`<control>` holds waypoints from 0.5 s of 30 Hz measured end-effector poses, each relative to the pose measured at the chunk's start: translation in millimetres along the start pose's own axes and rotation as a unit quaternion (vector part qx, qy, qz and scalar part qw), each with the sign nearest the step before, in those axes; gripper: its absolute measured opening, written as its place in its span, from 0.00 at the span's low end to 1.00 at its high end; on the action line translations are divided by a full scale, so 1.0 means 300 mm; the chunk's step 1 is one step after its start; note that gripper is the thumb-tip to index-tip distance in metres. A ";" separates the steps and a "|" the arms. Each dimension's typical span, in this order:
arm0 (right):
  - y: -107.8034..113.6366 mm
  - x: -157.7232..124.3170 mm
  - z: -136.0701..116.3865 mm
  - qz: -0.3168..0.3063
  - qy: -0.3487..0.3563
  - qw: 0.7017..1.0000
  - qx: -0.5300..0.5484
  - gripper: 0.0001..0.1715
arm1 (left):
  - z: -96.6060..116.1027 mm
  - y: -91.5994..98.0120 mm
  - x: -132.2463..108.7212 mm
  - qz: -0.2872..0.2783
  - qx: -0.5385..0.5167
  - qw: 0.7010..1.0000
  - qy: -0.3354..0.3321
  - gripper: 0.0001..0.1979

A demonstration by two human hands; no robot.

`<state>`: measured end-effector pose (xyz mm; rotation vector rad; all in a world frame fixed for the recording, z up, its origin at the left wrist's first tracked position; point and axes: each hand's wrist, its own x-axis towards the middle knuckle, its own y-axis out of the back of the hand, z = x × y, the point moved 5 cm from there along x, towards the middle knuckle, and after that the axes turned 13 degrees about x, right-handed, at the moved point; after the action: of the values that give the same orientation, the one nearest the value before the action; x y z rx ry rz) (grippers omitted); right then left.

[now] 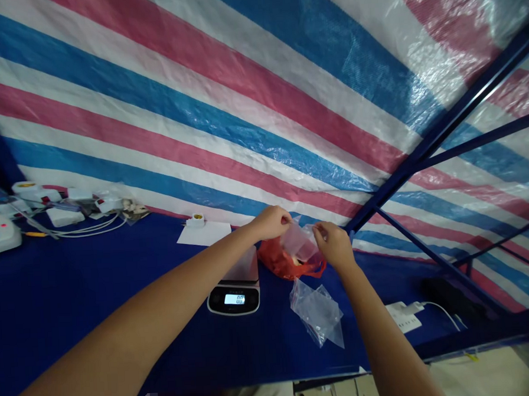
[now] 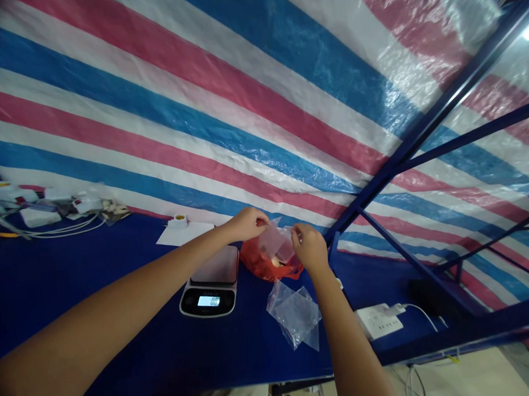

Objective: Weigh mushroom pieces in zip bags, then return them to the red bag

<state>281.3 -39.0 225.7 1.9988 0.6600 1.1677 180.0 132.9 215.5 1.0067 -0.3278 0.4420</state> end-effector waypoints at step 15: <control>0.099 0.023 -0.015 0.031 -0.010 0.993 0.111 0.16 | -0.013 -0.043 0.001 0.037 -0.211 0.977 0.020 0.11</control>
<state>282.6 -50.6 254.2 2.2276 0.7497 1.1509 186.9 130.5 204.2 0.5713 -0.4050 0.4366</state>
